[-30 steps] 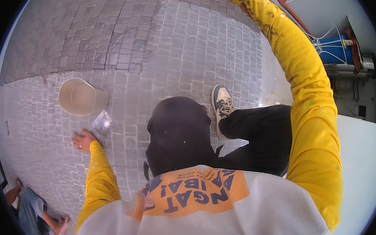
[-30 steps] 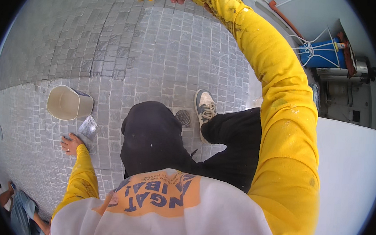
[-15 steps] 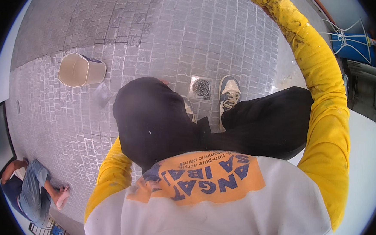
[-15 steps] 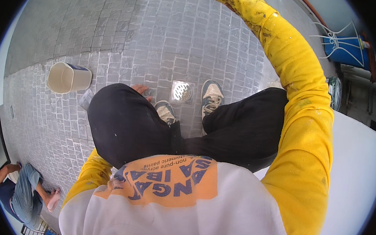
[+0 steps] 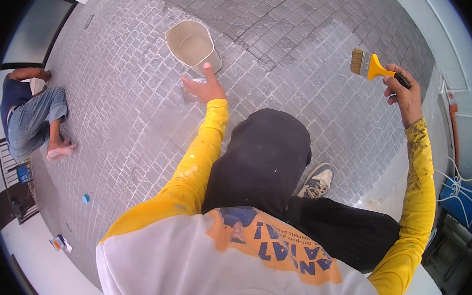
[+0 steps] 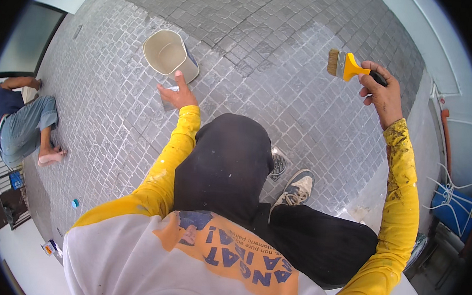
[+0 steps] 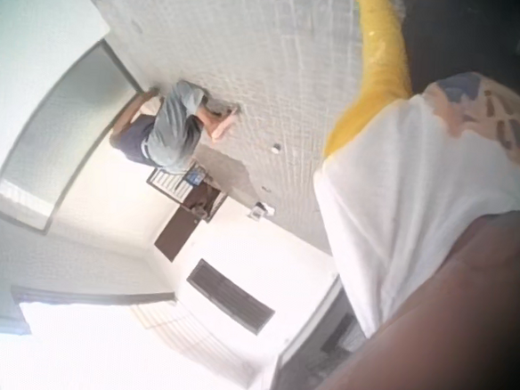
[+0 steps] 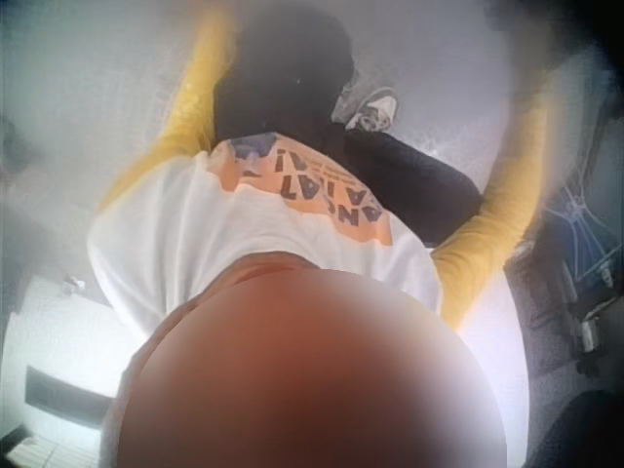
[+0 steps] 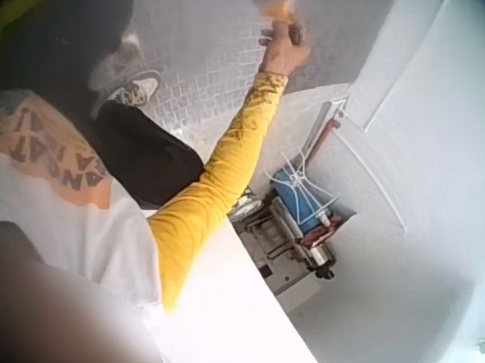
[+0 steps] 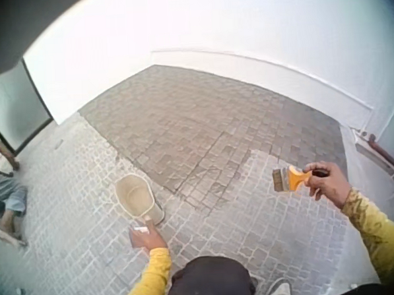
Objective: The person kneels on a tiled floor and uses a brush to apply a white grout or sealant into the gaps between tiles. They repeatedly dip the brush into a bucket and spread the material across the surface, occasionally using a small trowel to smooth or adjust the application.
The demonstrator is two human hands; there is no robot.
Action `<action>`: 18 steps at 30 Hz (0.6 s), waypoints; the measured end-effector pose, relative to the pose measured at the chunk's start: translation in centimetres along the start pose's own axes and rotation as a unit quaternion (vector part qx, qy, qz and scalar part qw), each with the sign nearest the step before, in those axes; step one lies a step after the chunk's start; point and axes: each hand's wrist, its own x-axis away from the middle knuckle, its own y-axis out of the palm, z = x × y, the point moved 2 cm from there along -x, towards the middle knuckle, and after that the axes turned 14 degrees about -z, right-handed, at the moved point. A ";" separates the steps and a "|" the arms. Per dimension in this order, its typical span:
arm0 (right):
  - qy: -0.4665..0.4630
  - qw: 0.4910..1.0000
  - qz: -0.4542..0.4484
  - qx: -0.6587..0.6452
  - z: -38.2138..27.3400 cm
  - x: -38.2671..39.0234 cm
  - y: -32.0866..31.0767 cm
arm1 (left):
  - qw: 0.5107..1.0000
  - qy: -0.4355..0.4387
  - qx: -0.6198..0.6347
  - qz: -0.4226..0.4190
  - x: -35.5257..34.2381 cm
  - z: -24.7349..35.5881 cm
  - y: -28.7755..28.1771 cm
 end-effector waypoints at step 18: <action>-0.265 0.928 -0.260 0.026 -16.4 -6.4 22.1 | 0.951 0.045 -0.059 -0.299 -3.9 1.2 -7.4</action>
